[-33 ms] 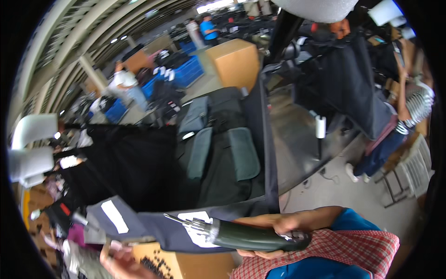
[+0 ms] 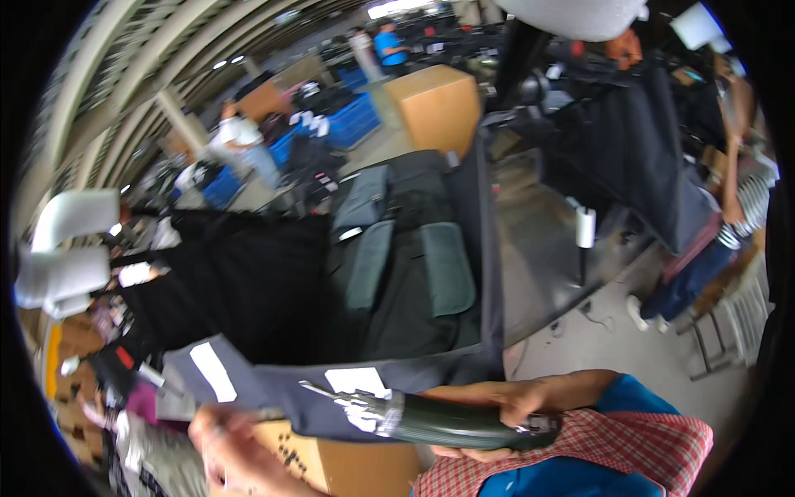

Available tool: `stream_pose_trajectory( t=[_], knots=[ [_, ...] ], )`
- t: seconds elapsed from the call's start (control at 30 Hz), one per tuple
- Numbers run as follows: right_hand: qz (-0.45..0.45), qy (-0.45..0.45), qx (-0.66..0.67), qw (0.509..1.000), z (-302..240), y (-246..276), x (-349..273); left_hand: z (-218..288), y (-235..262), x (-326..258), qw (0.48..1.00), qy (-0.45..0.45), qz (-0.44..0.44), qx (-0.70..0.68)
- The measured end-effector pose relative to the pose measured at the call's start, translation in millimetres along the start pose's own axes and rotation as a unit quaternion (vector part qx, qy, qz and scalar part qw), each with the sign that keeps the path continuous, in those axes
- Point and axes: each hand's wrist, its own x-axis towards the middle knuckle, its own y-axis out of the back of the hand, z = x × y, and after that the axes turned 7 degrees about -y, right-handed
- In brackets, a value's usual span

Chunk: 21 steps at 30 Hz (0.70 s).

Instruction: The person uses a handheld pneumatic tool to attach black plastic fasteners to the seams of a black fabric bag. They repeatedly pick fasteners from a nearby container and secure them along the bag's edges while other workers assemble similar items in the background.

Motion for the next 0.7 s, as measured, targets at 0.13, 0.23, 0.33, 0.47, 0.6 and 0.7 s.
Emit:
stream_pose_trajectory(
  t=[0.13, 0.23, 0.33, 0.47, 0.6, 0.7],
  knots=[
    [0.074, -0.005, -0.015, 0.997, -7, -16, -31, -3, -93, 26, 0.935, 0.167, -0.158, -0.27],
    [0.079, -0.005, -0.052, 0.995, -18, -28, -54, 10, -116, 23, 0.89, 0.193, -0.224, -0.348],
    [0.091, 0.011, -0.056, 0.994, -21, -31, -71, 19, -137, 19, 0.88, 0.229, -0.237, -0.343],
    [0.101, 0.031, -0.053, 0.993, -22, -32, -86, 22, -156, 17, 0.887, 0.226, -0.243, -0.322],
    [0.119, 0.045, -0.086, 0.988, -19, -28, -94, 26, -161, 29, 0.894, 0.215, -0.31, -0.244],
    [0.135, 0.044, -0.089, 0.986, -21, -31, -98, 36, -165, 38, 0.885, 0.23, -0.345, -0.212]
  ],
)
